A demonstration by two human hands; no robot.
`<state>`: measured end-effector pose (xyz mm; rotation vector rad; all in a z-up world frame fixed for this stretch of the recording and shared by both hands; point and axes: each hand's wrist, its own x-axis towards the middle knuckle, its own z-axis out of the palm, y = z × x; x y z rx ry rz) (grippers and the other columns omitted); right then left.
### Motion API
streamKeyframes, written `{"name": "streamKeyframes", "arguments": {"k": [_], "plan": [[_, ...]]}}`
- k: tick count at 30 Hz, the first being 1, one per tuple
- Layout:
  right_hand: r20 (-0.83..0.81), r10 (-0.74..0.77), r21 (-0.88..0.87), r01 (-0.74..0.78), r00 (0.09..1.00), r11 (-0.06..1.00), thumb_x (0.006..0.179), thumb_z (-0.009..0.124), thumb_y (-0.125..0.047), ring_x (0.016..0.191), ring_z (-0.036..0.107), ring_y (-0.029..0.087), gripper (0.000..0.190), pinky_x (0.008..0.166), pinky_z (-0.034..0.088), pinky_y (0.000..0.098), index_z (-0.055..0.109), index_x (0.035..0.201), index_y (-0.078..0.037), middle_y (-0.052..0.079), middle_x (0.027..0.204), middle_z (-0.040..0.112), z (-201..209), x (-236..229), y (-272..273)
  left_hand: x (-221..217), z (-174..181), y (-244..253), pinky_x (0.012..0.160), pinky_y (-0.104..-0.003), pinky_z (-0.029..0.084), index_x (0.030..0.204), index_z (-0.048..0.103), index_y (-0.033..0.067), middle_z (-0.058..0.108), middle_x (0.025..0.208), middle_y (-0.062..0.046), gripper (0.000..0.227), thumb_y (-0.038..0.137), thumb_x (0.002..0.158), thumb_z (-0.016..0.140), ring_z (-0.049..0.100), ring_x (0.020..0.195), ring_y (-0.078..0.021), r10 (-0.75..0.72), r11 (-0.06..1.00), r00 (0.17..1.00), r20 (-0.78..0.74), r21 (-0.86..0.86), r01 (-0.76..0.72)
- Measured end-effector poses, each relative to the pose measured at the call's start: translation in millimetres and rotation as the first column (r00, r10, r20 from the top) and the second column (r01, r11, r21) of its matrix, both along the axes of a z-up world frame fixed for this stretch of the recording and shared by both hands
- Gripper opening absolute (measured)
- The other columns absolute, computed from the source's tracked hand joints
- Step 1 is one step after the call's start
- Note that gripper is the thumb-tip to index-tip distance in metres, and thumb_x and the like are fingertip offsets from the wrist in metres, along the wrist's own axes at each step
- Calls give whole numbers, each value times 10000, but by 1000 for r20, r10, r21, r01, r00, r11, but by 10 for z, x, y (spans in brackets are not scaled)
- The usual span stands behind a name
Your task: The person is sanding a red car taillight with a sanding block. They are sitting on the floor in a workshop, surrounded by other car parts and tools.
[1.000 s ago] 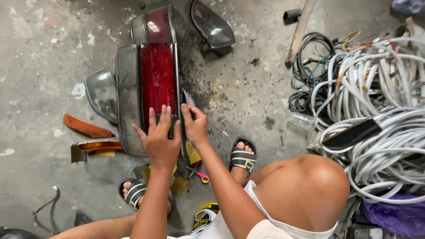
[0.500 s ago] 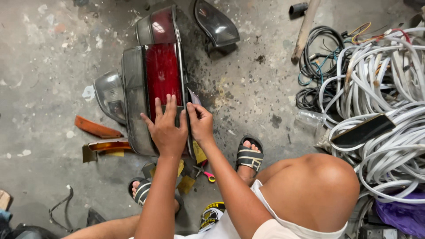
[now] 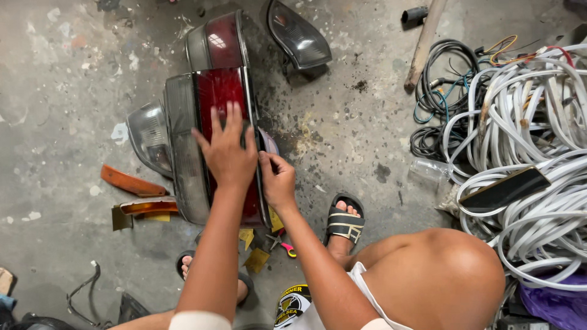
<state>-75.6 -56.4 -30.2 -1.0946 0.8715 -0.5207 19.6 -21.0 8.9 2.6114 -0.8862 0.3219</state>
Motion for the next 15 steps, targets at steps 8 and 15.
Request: {"name": "streamKeyframes", "arguments": {"k": [8,15], "plan": [[-9,-37,-23,37,999,999,987,714,-273,721,578,60,193,643,523,271,819,912,-129,18,702,720,34,-18,-17,108,82,-115,1145,-747,75,1536,511,169,543,1528,-82,495,250,1061,627,391,1474,-345,29,1000,996,-90,-3,-29],[-25,-51,-50,50,998,998,979,718,-265,736,556,67,200,647,512,272,813,899,-109,17,693,704,21,-13,-25,349,19,-264,1144,-751,28,1533,510,181,565,1509,-88,505,264,1051,635,400,1472,-337,49,999,994,-102,-13,-51]]}}
